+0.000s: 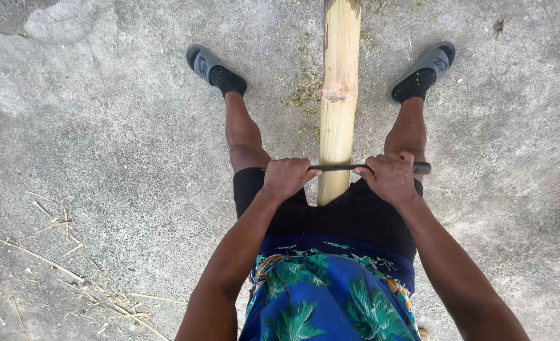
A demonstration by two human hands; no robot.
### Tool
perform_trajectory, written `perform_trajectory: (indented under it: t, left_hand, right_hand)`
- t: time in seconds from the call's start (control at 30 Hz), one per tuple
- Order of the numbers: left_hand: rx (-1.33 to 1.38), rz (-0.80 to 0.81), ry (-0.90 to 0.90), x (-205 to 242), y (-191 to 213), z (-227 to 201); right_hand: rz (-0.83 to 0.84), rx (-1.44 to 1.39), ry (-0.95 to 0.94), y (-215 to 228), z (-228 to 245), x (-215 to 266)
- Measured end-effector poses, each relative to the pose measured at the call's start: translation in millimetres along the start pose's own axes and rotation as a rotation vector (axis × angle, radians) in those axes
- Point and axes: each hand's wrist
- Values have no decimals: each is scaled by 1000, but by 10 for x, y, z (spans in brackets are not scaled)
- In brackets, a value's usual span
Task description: The person is using a large knife to scrape and strip the outer layer of a bamboo pole while sitting on it.
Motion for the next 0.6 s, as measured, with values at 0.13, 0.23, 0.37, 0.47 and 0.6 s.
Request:
perform_trajectory:
  t: [0.13, 0.23, 0.37, 0.47, 0.6]
  left_hand:
    - [-92, 106, 29, -497, 148, 123]
    - [-136, 182, 62, -1010, 444, 178]
    - [-118, -19, -10, -1434, 556, 306]
    - [-74, 29, 33, -1501, 633, 288]
    - [-70, -15, 19, -1473, 611, 327]
  right_hand:
    - [53, 25, -65, 46, -204, -403]
    - [127, 57, -110, -19, -497, -788]
    - [-29, 40, -65, 64, -681, -1137]
    - [-23, 17, -77, 61, -745, -1209]
    - [-57, 4, -27, 77, -743, -1223]
Point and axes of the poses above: each hand's wrist, its own x-axis away from the middle knuckle, its own y-axis out of the back of the hand, z = x × y, and after that the axes turned 4 degrees about y, right-handed
